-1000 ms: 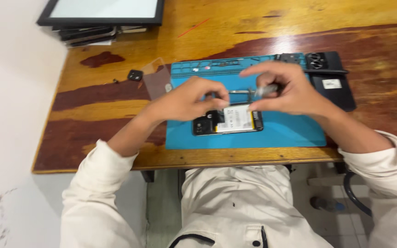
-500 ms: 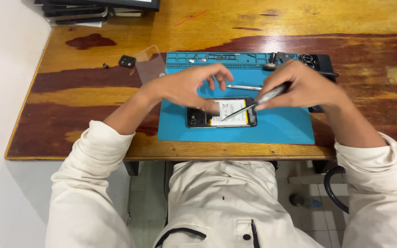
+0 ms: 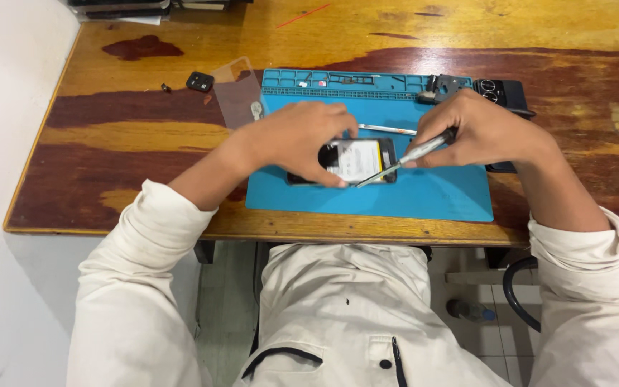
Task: The person removes the back cover of a smartphone, disconnects the battery, and uses a screwdriver to remove screws from the camera module. They then detach the camera module and place it on the work mat.
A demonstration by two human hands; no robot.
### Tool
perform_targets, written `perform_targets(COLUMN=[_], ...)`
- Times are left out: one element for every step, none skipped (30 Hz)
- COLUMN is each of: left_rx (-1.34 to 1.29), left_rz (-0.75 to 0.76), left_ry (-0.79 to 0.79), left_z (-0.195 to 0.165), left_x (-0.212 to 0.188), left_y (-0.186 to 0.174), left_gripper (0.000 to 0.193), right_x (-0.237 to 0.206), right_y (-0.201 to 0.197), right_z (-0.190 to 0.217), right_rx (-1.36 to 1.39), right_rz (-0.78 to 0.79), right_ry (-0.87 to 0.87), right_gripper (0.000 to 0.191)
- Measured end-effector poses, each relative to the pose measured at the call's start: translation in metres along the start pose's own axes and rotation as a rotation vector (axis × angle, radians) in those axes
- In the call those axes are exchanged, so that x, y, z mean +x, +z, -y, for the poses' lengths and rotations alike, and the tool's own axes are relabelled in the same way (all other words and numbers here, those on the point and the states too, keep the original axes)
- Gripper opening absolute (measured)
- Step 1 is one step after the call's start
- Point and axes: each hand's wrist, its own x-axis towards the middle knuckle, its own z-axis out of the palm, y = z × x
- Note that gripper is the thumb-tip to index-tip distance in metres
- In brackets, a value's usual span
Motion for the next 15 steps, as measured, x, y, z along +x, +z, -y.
perform_targets(left_rx=[-0.006,-0.029,-0.053,-0.078,-0.098,-0.117,-0.136,-0.142,-0.146,-0.149,-0.13,-0.113,-0.097,-0.088,-0.076], left_rz=[-0.001,0.0,0.002,0.004,0.04,0.076,0.112,0.121,0.129,0.138,0.135,0.132,0.129,0.134,0.138], left_ry=[-0.023,-0.041,-0.059,-0.077,-0.092,-0.106,-0.121,-0.127,-0.133,-0.138,-0.149,-0.158,-0.167,-0.182,-0.199], left_z=[0.003,0.006,0.009,0.011,0.014,0.017,0.02,0.021,0.022,0.023,0.023,0.023,0.023,0.022,0.021], left_x=[-0.001,-0.001,-0.002,-0.003,-0.004,-0.004,-0.005,-0.006,-0.006,-0.006,-0.006,-0.006,-0.006,-0.006,-0.006], left_y=[-0.001,-0.003,-0.005,-0.006,-0.008,-0.011,-0.013,-0.014,-0.015,-0.017,-0.017,-0.018,-0.018,-0.018,-0.018], left_gripper=[0.071,0.071,0.071,0.07,0.069,0.068,0.067,0.07,0.073,0.076,0.076,0.075,0.075,0.075,0.075], right_x=[0.0,0.001,0.001,0.0,0.0,0.001,0.002,0.003,0.004,0.005,0.005,0.005,0.005,0.005,0.005], right_y=[0.001,0.002,0.003,0.004,0.006,0.009,0.012,0.016,0.019,0.022,0.024,0.026,0.028,0.028,0.028], right_z=[0.002,0.003,0.005,0.007,0.009,0.012,0.014,0.017,0.019,0.021,0.022,0.024,0.025,0.025,0.025], right_rx=[-0.036,-0.059,-0.082,-0.105,-0.16,-0.217,-0.272,-0.3,-0.329,-0.359,-0.377,-0.395,-0.414,-0.422,-0.432], right_rz=[0.009,0.005,0.0,-0.004,-0.002,-0.001,0.001,0.032,0.059,0.085,0.069,0.053,0.039,0.041,0.041], right_ry=[0.013,0.001,-0.01,-0.02,-0.009,0.003,0.013,0.06,0.108,0.155,0.15,0.146,0.144,0.141,0.136], right_gripper=[0.021,0.022,0.023,0.023,0.023,0.023,0.023,0.022,0.022,0.023,0.022,0.021,0.02,0.021,0.022])
